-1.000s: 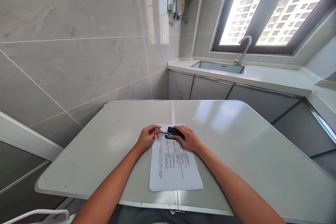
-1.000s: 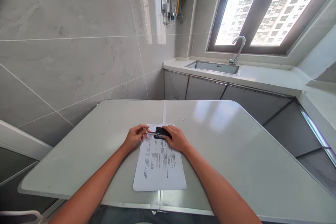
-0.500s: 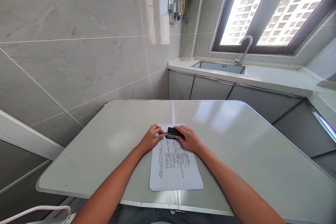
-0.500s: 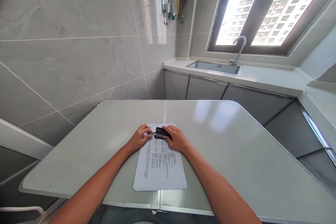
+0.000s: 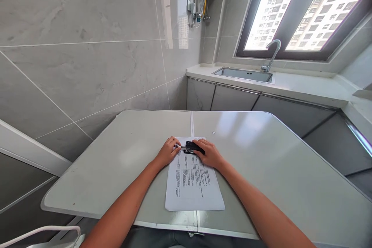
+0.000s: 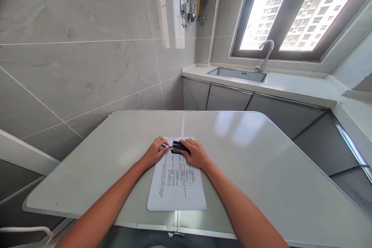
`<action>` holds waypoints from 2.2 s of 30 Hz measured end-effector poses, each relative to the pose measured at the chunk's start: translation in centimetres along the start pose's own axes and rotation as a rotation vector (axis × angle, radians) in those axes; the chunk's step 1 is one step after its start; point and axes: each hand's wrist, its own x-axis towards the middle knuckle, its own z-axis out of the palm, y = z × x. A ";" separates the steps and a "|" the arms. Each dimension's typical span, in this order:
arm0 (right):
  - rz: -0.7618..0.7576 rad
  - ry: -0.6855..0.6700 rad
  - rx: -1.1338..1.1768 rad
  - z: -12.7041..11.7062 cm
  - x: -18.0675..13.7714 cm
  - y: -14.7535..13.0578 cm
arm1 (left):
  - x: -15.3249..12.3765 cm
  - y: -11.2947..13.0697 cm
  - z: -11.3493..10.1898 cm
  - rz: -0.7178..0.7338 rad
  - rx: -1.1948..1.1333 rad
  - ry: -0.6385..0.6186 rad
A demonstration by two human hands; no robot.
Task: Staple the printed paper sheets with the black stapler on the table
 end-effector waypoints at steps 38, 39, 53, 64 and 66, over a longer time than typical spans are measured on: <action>-0.115 0.060 0.267 -0.5 -1.1 -3.4 | -0.9 1.9 -1.9 -0.017 -0.285 -0.147; -0.123 0.066 0.270 -0.4 -1.1 -3.7 | -0.9 2.1 -1.7 0.004 -0.296 -0.179; 0.401 0.098 -0.089 -10.4 -2.8 5.6 | -0.8 3.4 0.6 0.137 0.262 -0.282; 0.237 -0.392 0.264 -10.1 -2.7 4.6 | -0.9 1.6 1.5 0.066 0.414 -0.240; 0.180 -0.442 0.288 -9.6 -2.1 3.3 | -0.9 1.6 1.7 0.059 0.414 -0.226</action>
